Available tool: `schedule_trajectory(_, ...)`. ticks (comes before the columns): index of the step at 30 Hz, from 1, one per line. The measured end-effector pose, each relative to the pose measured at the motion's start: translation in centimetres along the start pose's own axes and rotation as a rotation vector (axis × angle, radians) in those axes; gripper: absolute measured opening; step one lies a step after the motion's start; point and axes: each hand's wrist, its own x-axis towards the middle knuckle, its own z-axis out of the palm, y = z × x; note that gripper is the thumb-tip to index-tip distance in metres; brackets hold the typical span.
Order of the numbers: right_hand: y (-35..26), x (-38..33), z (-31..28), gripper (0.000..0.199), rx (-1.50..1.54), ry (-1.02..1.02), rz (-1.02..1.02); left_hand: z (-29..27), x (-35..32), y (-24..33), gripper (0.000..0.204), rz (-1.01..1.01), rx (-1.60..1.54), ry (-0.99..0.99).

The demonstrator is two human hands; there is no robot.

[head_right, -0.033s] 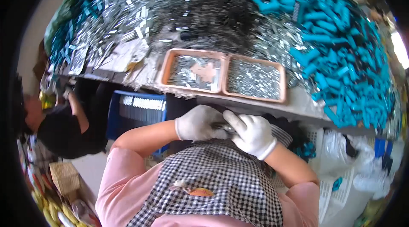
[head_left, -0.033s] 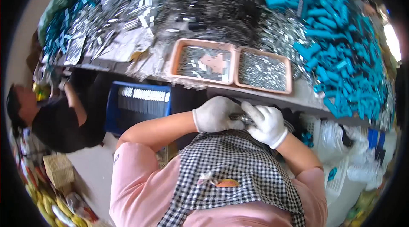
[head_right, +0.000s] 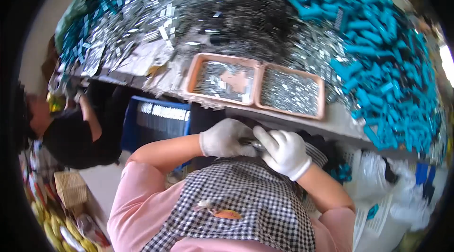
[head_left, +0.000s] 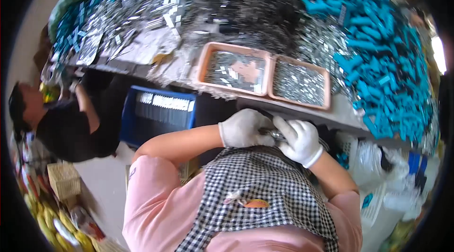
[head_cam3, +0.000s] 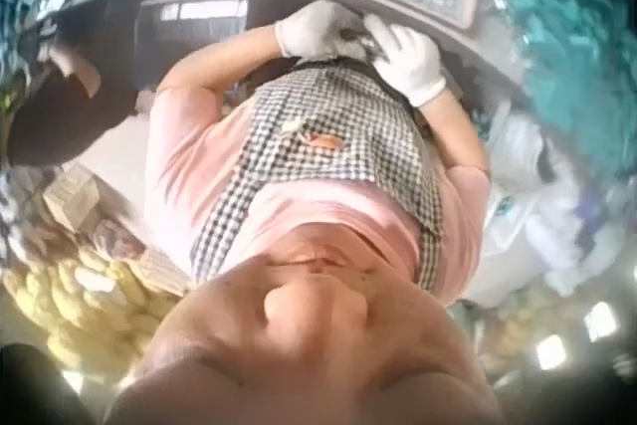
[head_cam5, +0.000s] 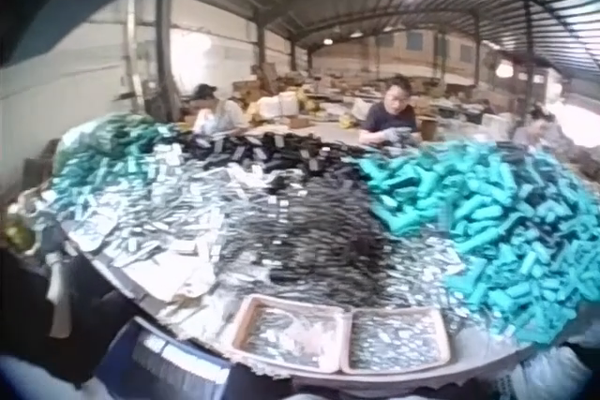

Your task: Assembling small metal components into plastic handles at a workbench.

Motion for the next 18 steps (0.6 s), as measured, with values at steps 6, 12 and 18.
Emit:
schedule_trajectory(6,-0.5,2.0,2.8,0.043,0.096,-0.152,-0.214,1.0,-3.3,-3.7,0.033,-0.507,-0.795,-0.134)
schedule_trajectory(12,0.2,0.9,6.4,0.033,0.783,-0.214,0.499,2.6,-7.8,-13.3,0.03,-0.261,-0.884,0.671)
schedule_trajectory(18,1.0,0.6,6.9,0.044,1.045,-0.167,0.866,0.1,-17.0,-31.1,0.03,-1.233,0.076,1.108)
